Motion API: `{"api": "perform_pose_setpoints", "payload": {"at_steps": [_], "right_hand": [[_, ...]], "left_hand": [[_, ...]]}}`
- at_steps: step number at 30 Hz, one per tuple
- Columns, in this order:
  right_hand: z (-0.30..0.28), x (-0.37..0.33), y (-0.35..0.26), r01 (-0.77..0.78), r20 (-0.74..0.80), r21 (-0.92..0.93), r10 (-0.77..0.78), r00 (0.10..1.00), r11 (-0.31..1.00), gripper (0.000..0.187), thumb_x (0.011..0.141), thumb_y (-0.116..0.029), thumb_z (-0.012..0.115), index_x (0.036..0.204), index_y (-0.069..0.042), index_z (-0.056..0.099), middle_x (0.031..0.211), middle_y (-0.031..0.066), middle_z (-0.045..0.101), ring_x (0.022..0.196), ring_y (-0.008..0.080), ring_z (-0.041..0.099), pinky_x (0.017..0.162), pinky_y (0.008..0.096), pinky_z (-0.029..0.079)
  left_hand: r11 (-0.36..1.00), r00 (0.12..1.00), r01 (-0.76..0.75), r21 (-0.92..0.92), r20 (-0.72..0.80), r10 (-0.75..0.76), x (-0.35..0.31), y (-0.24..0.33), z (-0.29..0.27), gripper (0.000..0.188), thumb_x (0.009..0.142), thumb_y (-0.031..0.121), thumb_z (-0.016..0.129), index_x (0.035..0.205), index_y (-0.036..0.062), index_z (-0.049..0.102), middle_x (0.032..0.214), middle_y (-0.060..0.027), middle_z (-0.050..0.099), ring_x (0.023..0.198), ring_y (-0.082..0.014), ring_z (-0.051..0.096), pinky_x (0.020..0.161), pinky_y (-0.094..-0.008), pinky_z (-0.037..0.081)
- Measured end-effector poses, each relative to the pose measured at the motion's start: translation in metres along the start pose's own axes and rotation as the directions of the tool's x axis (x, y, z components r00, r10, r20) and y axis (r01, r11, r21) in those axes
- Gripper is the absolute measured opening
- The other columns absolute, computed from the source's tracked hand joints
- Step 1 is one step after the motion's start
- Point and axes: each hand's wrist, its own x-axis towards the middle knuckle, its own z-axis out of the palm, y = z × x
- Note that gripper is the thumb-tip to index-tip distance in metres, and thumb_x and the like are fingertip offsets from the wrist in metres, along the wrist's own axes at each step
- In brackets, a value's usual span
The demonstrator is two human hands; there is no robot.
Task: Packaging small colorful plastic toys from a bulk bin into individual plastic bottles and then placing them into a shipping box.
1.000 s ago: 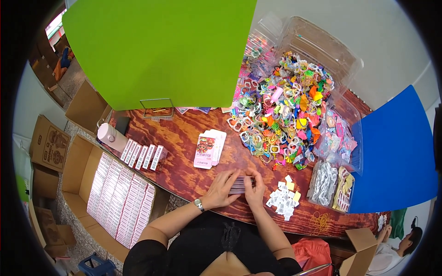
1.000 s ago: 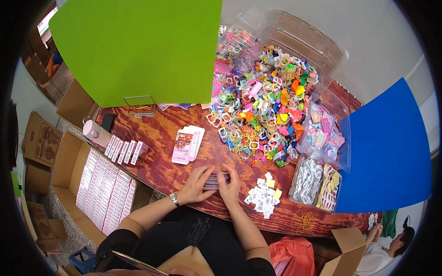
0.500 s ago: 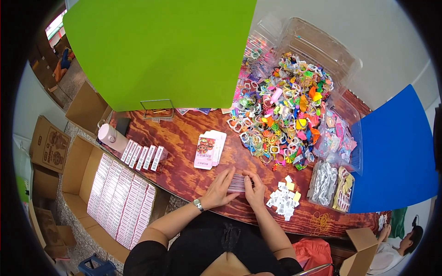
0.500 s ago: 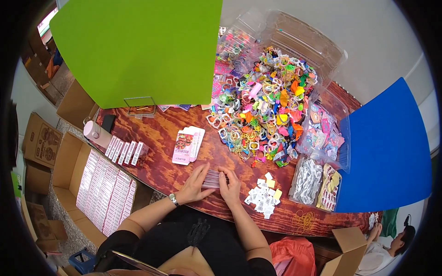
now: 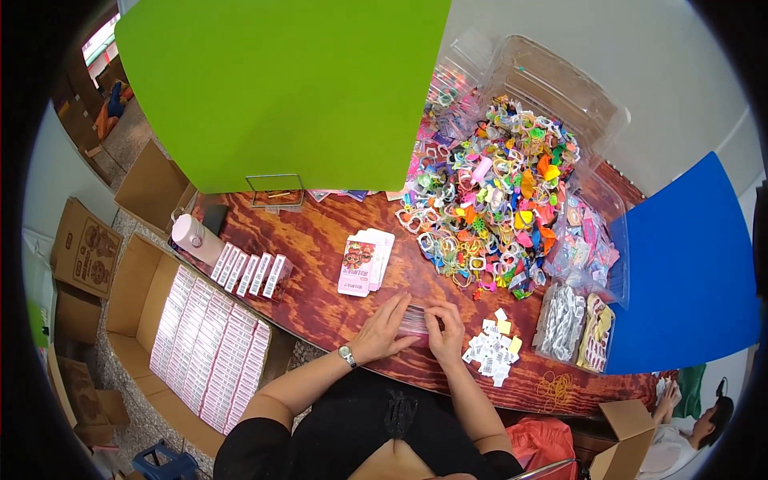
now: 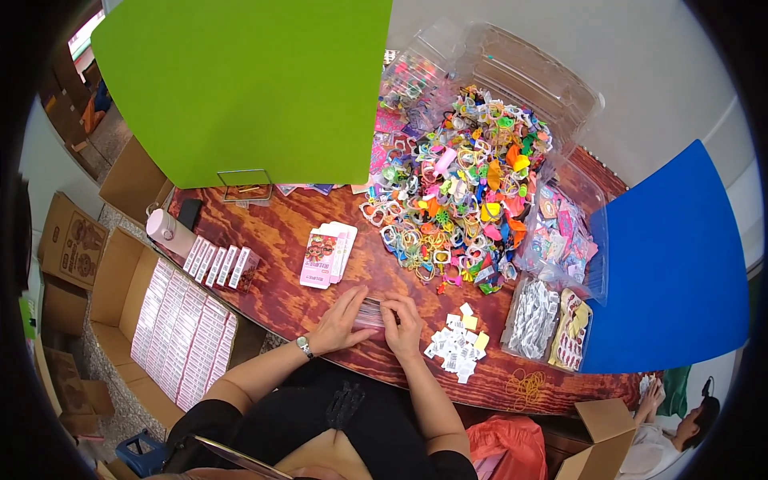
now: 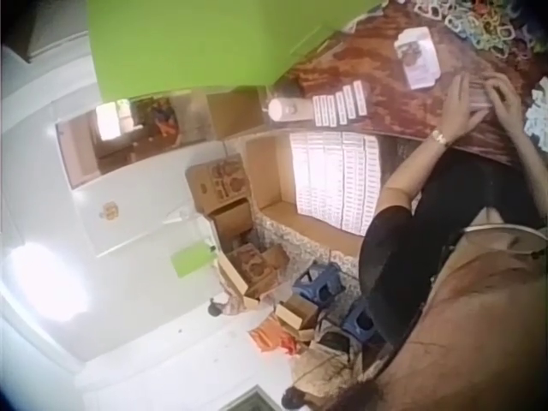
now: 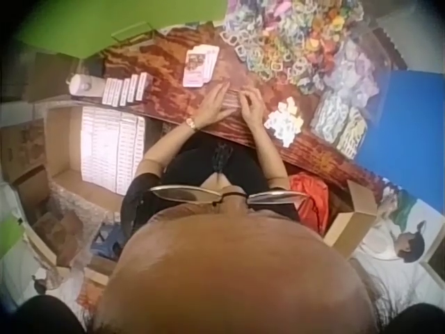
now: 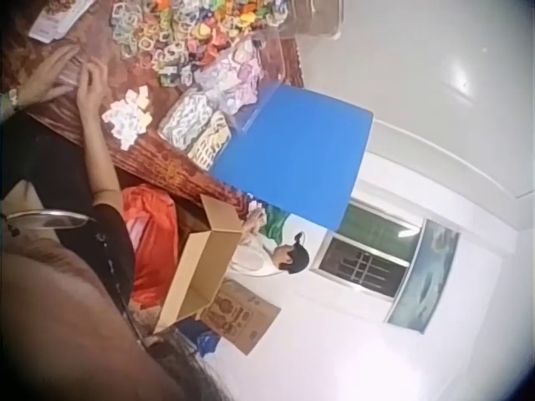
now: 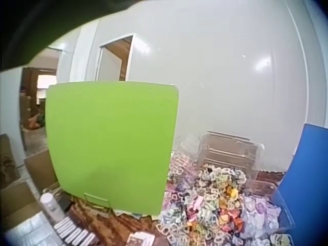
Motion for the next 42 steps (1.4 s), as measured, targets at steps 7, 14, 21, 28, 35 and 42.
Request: {"api": "perform_pose_setpoints", "payload": {"at_steps": [7, 14, 21, 28, 35, 42], "right_hand": [[-0.001, -0.007, 0.013, -0.187, 0.028, 0.098, 0.185, 0.982, 0.978, 0.014, 0.097, -0.01, 0.061, 0.107, 0.0, 0.063, 0.11, 0.0153, 0.066, 0.102, 0.0254, 0.066, 0.089, 0.0326, 0.051], [0.003, -0.011, 0.009, -0.243, 0.086, 0.026, 0.24, 0.967, 0.97, 0.029, 0.104, -0.016, 0.05, 0.121, 0.003, 0.064, 0.111, 0.0142, 0.067, 0.104, 0.0208, 0.063, 0.093, 0.0333, 0.048], [0.014, -0.032, 0.013, -0.376, 0.019, 0.229, 0.382, 0.924, 0.898, 0.03, 0.103, -0.017, 0.053, 0.123, 0.002, 0.064, 0.107, 0.015, 0.07, 0.101, 0.0233, 0.067, 0.09, 0.0355, 0.051], [0.007, -0.031, 0.02, -0.198, 0.011, 0.062, 0.198, 0.98, 0.978, 0.032, 0.104, -0.013, 0.05, 0.131, 0.003, 0.057, 0.107, 0.0118, 0.068, 0.099, 0.0181, 0.063, 0.09, 0.0306, 0.05], [0.011, -0.036, 0.003, -0.227, 0.005, 0.077, 0.228, 0.974, 0.971, 0.029, 0.1, -0.016, 0.056, 0.123, 0.002, 0.062, 0.107, 0.0157, 0.065, 0.099, 0.0263, 0.064, 0.087, 0.0352, 0.05], [0.017, -0.045, 0.015, -0.282, -0.017, 0.164, 0.289, 0.957, 0.945, 0.03, 0.1, -0.016, 0.057, 0.124, 0.002, 0.062, 0.106, 0.0159, 0.065, 0.096, 0.0258, 0.064, 0.086, 0.0362, 0.05]], "left_hand": [[1.0, 1.0, 0.019, 0.021, 0.007, -0.019, -0.01, -0.008, 0.01, 0.088, 0.079, 0.024, 0.085, 0.148, -0.0036, 0.038, 0.137, -0.0251, 0.047, 0.126, -0.042, 0.051, 0.103, -0.0462, 0.047], [0.997, 0.999, 0.042, -0.071, -0.013, -0.043, -0.013, -0.001, 0.005, 0.09, 0.079, 0.023, 0.084, 0.148, -0.0066, 0.035, 0.134, -0.0273, 0.044, 0.124, -0.0423, 0.05, 0.101, -0.0453, 0.048], [0.999, 0.997, -0.005, -0.034, -0.075, 0.003, -0.028, 0.004, 0.023, 0.088, 0.08, 0.019, 0.081, 0.149, -0.0053, 0.033, 0.136, -0.028, 0.042, 0.126, -0.0424, 0.048, 0.105, -0.0507, 0.043], [0.982, 0.986, -0.168, 0.087, 0.038, 0.165, -0.028, -0.003, -0.002, 0.081, 0.084, 0.014, 0.078, 0.15, -0.0041, 0.035, 0.142, -0.0286, 0.038, 0.128, -0.0448, 0.047, 0.105, -0.0505, 0.046], [1.0, 0.997, 0.004, 0.005, 0.078, -0.004, -0.042, 0.003, 0.011, 0.088, 0.083, 0.016, 0.08, 0.152, -0.0057, 0.03, 0.138, -0.0277, 0.04, 0.123, -0.0444, 0.049, 0.103, -0.0465, 0.046], [0.996, 1.0, 0.016, 0.093, 0.018, -0.017, -0.032, 0.017, 0.001, 0.087, 0.081, 0.021, 0.081, 0.15, -0.0054, 0.036, 0.134, -0.0275, 0.044, 0.124, -0.0444, 0.048, 0.105, -0.0506, 0.043]]}}
